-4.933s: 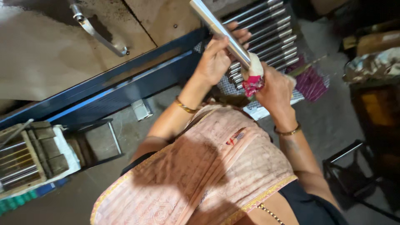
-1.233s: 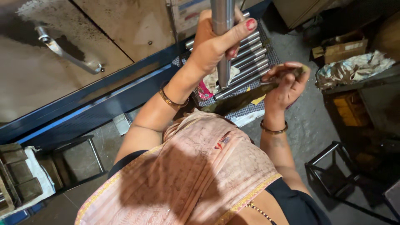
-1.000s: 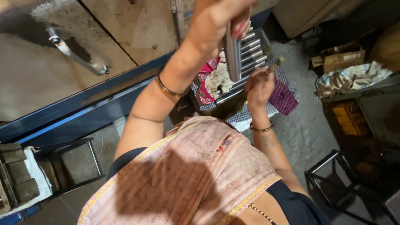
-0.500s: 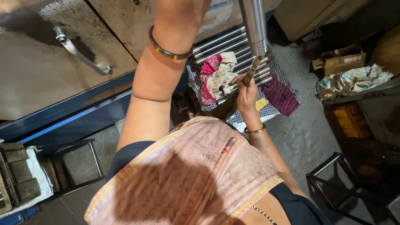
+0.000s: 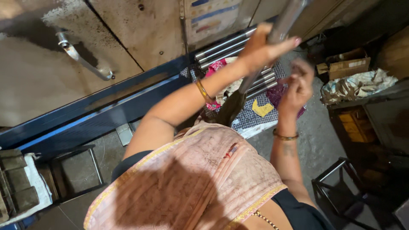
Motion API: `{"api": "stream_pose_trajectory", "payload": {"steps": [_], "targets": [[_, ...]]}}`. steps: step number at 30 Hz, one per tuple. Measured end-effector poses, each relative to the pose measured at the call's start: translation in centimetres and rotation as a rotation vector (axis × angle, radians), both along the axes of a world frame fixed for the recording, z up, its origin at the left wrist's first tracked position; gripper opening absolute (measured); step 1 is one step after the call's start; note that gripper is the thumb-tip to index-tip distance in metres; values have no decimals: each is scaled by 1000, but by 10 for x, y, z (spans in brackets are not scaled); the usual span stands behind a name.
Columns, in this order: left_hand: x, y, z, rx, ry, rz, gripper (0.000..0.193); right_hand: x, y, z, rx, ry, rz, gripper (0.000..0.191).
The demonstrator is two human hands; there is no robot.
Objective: The person opens a machine door, wipes a metal rod with a cloth, and places it into a crate. They repeat this process for several rods, occasionally wiping the machine surface with their hands.
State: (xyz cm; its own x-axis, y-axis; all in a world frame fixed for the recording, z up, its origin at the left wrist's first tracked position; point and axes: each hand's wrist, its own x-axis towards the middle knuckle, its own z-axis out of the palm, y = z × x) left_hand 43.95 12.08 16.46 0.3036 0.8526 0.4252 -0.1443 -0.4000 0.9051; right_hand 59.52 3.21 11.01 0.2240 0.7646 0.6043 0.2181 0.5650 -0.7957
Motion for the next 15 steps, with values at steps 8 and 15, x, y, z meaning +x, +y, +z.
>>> {"api": "stream_pose_trajectory", "payload": {"steps": [8,15], "targets": [[43,-63,-202,-244,27,-218,21,11,11,19,132,30,141,80],[61,-53,-202,-373,74,-144,20,-8,12,-53,-103,119,77,47]]}}
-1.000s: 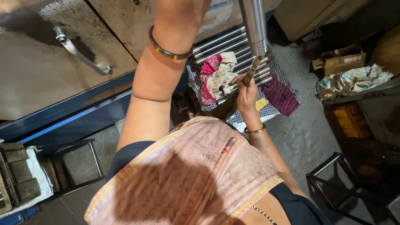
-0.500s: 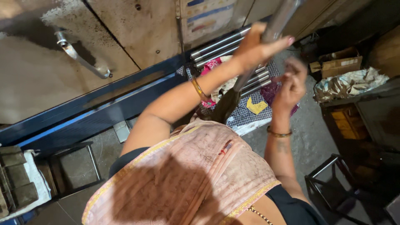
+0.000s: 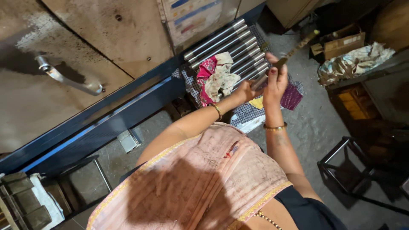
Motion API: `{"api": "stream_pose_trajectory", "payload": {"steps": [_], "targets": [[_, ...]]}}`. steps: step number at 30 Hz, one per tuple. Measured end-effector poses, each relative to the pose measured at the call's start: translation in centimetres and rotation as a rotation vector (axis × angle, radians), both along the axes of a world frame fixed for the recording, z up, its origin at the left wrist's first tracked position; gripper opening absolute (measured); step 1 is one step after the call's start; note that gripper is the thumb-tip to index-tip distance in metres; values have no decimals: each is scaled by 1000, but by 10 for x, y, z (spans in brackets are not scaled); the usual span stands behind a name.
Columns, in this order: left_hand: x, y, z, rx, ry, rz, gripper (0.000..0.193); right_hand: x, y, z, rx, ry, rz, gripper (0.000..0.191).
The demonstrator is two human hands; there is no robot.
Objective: The person opens a machine door, wipes a metal rod with a cloth, and places it into a crate. They repeat this process for several rods, occasionally wiping the machine surface with their hands.
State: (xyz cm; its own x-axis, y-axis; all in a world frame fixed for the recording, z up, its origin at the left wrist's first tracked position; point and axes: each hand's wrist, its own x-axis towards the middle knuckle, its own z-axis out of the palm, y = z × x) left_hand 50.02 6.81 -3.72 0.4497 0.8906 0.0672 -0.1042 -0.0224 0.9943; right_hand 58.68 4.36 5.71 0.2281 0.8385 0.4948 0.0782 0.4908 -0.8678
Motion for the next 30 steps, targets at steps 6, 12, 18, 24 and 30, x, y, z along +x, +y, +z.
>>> {"api": "stream_pose_trajectory", "payload": {"steps": [6,12,18,24,30], "targets": [[15,12,36,183,273,62,24,41,33,-15,-64,224,-92,23],[33,39,68,168,674,-69,26,96,87,-11,-444,1088,-180,15],[-51,-17,30,301,848,-299,23,202,55,-28,-574,1028,-349,9],[-248,-70,-21,59,1156,-206,26,272,-13,-61,-408,1255,-636,38],[-355,-84,-52,-248,1083,353,30,233,-3,-120,-644,1177,-520,45]]}}
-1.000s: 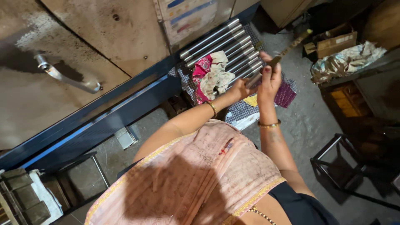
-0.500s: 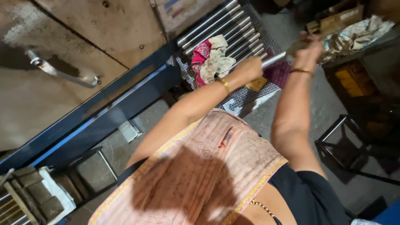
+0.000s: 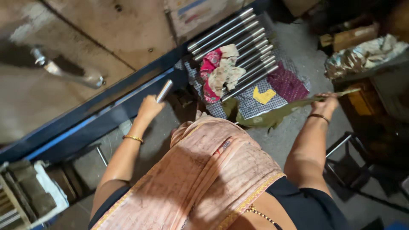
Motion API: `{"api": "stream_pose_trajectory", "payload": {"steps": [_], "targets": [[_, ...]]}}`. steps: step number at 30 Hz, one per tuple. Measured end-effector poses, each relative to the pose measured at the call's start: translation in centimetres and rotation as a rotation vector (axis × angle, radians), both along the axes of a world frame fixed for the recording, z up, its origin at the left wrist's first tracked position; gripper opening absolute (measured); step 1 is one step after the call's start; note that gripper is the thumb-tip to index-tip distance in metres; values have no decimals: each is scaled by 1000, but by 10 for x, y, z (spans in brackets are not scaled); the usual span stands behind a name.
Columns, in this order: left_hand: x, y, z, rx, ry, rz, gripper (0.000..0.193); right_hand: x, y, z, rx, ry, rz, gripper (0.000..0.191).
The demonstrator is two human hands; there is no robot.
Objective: The person opens a machine door, wipes a metal rod with a cloth, and places it into a crate. They repeat this process for several rods, occasionally wiping the machine surface with their hands.
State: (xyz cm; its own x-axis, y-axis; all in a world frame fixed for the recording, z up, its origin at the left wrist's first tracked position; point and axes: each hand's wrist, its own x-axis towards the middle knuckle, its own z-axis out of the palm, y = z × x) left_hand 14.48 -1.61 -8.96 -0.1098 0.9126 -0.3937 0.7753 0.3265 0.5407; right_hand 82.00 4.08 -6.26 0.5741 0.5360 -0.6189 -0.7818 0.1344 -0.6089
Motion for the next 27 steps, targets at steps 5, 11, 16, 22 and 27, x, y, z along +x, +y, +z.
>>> {"api": "stream_pose_trajectory", "payload": {"steps": [5,11,16,22,27], "targets": [[15,13,23,313,-183,28,30,-66,52,-25,-64,-141,188,45],[53,16,79,497,-314,-133,23,-124,42,-8,-153,-178,574,39],[57,3,102,733,-354,-366,24,-166,26,-13,-49,-608,678,30],[45,-16,97,840,-451,-437,22,-204,12,-38,-38,-1110,1214,45],[33,-39,90,817,-267,-452,20,-269,-1,0,466,-1555,1586,64]]}}
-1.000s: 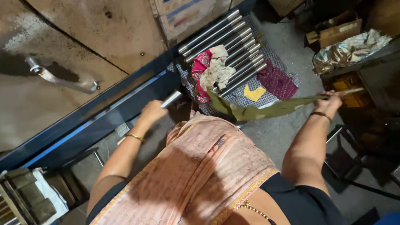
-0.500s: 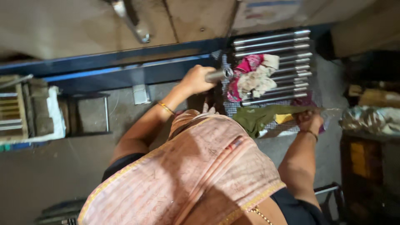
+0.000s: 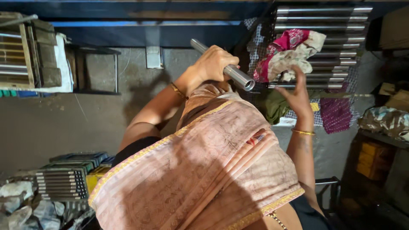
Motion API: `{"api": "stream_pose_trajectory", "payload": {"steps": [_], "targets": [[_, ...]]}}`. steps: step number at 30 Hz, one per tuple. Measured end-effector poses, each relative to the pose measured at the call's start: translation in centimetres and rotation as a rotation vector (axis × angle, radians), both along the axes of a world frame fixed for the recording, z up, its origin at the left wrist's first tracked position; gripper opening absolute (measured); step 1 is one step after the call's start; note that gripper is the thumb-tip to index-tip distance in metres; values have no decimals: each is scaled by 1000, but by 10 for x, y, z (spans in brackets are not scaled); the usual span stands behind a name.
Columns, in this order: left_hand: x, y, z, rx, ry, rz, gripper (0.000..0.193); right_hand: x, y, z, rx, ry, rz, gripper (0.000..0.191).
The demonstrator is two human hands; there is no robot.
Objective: The person opens a machine door, wipes a metal rod with a cloth, and places it into a crate. They repeat this process for several rods, occasionally wiping the machine surface with their hands.
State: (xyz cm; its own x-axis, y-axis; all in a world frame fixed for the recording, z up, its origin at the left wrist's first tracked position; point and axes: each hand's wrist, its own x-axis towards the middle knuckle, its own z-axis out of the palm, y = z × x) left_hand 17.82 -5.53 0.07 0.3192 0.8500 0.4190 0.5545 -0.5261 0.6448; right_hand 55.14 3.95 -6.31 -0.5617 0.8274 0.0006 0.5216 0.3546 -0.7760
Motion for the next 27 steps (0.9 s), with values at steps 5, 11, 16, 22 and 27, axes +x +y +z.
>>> {"api": "stream_pose_trajectory", "payload": {"steps": [5,11,16,22,27], "targets": [[-17,-27,-2,-90,198,124,24,-88,-31,72,-3,198,333,42],[-30,-63,-8,-172,238,272,20,-158,-63,120,6,316,504,44],[-42,-97,-11,-207,177,333,20,-194,-80,122,86,402,555,31],[-63,-144,-14,-216,-58,299,35,-237,-110,133,155,425,726,27],[-94,-188,-25,-15,-37,319,48,-270,-146,144,279,413,916,30]]}}
